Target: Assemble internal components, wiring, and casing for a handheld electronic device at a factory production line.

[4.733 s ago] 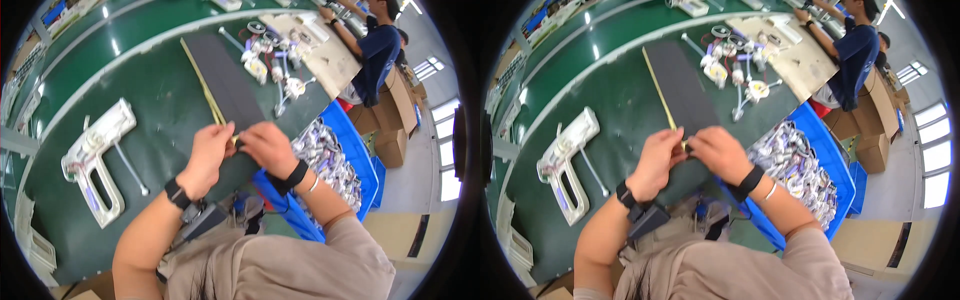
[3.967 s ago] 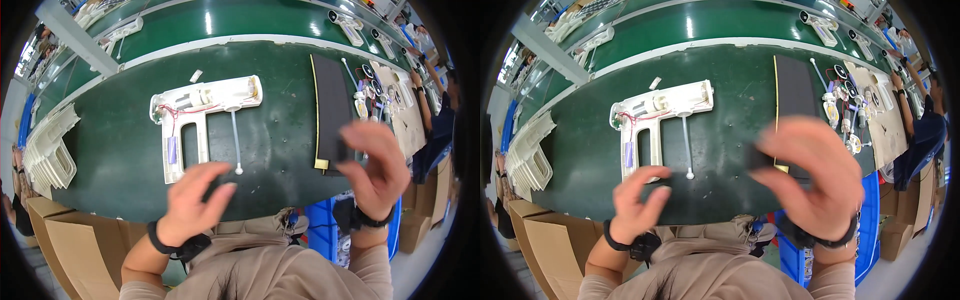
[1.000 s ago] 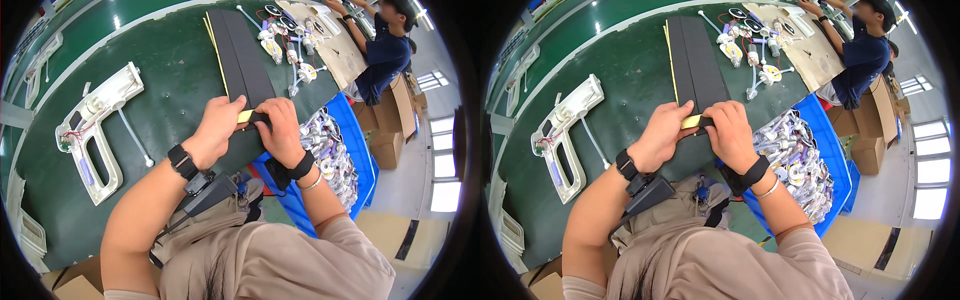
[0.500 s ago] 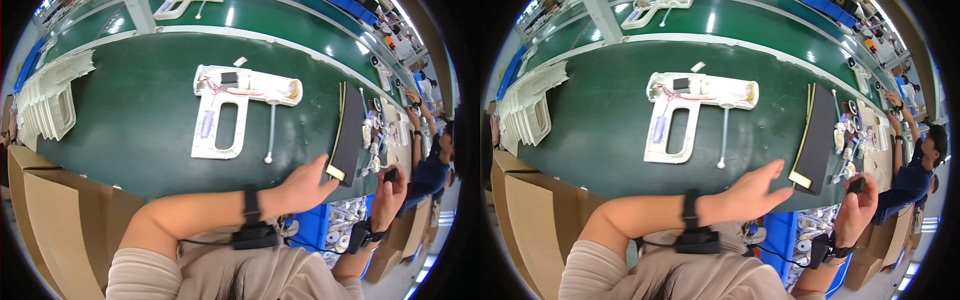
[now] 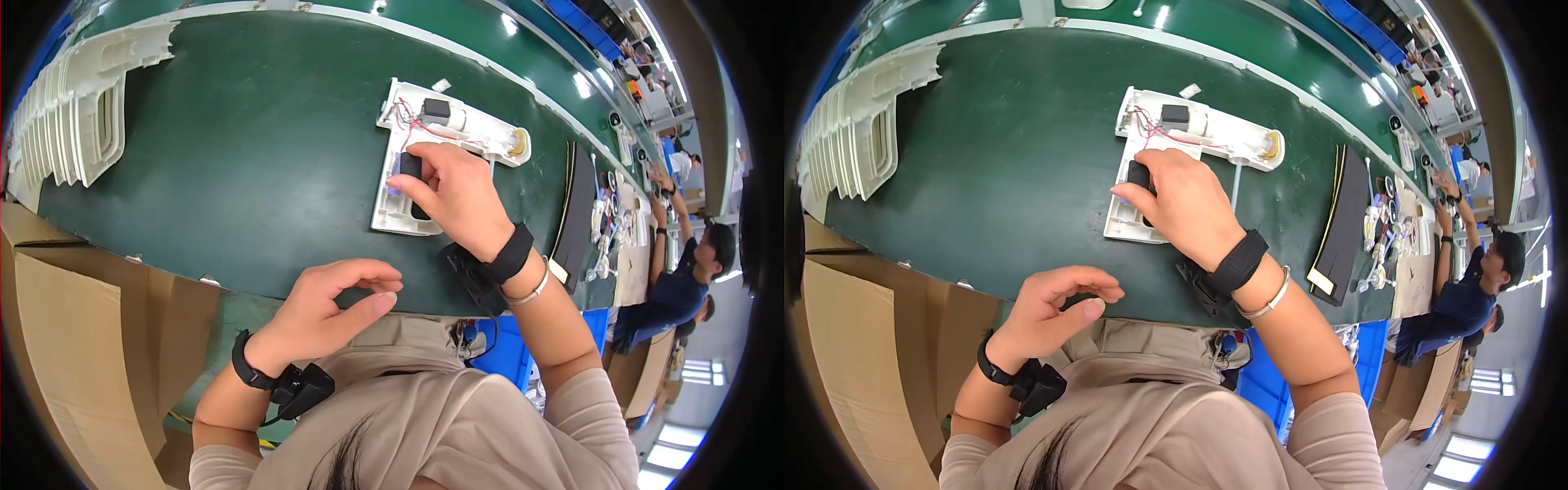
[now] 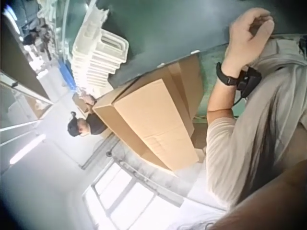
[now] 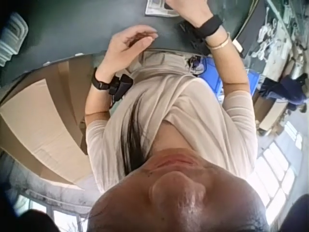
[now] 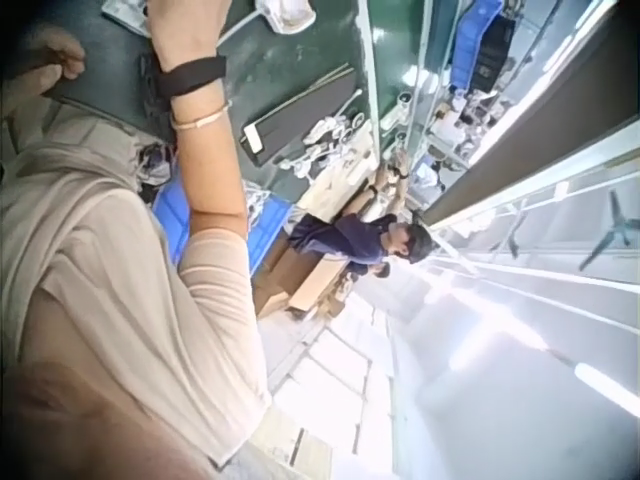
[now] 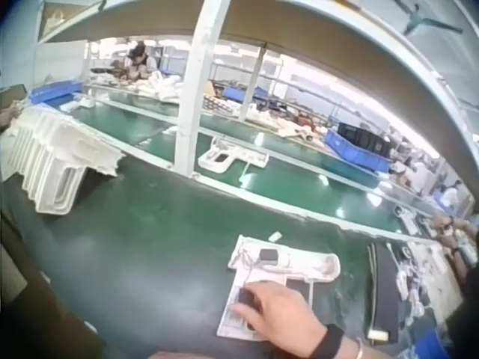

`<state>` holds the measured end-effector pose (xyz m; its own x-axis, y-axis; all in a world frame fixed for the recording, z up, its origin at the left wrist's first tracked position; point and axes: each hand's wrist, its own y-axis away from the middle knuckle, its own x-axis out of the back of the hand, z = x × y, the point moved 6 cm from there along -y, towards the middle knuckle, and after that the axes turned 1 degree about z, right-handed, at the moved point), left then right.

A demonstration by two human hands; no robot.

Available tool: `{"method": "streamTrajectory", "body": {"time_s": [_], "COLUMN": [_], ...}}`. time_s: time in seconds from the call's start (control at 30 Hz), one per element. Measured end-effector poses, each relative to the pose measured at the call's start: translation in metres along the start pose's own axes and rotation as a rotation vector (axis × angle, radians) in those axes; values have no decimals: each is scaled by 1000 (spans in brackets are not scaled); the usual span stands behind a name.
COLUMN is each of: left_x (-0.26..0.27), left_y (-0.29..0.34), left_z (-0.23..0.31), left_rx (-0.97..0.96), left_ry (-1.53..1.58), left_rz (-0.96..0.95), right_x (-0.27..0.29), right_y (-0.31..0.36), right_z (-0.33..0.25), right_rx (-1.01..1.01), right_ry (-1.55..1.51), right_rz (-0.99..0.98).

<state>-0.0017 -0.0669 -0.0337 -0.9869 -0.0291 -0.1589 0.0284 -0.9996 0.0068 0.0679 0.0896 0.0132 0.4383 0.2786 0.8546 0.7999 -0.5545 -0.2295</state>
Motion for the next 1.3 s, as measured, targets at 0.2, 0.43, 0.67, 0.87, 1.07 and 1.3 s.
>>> {"method": "streamTrajectory", "body": {"time_s": [0.2, 0.43, 0.67, 0.87, 1.07, 1.3], "left_x": [12, 18, -49, -37, -29, -30], "left_y": [1, -28, -96, -120, -251, -480], "left_z": [-2, 17, 14, 13, 54, 48], "left_rx": [-40, -263, -97, 56, -28, -41], "left_ry": [-69, -667, -1506, -1422, -1299, -1199], "left_rz": [114, 576, 415, 533, 448, 411], "right_x": [-20, -6, 94, 121, 111, 104], "right_y": [-3, 5, 71, 136, 150, 150], "right_z": [6, 20, 64, 99, 116, 137], "right_rx": [-75, 68, -85, -128, -47, 7], "right_ry": [148, -16, -208, -198, -217, -202], "right_rz": [-98, -33, 352, 395, 420, 417]}}
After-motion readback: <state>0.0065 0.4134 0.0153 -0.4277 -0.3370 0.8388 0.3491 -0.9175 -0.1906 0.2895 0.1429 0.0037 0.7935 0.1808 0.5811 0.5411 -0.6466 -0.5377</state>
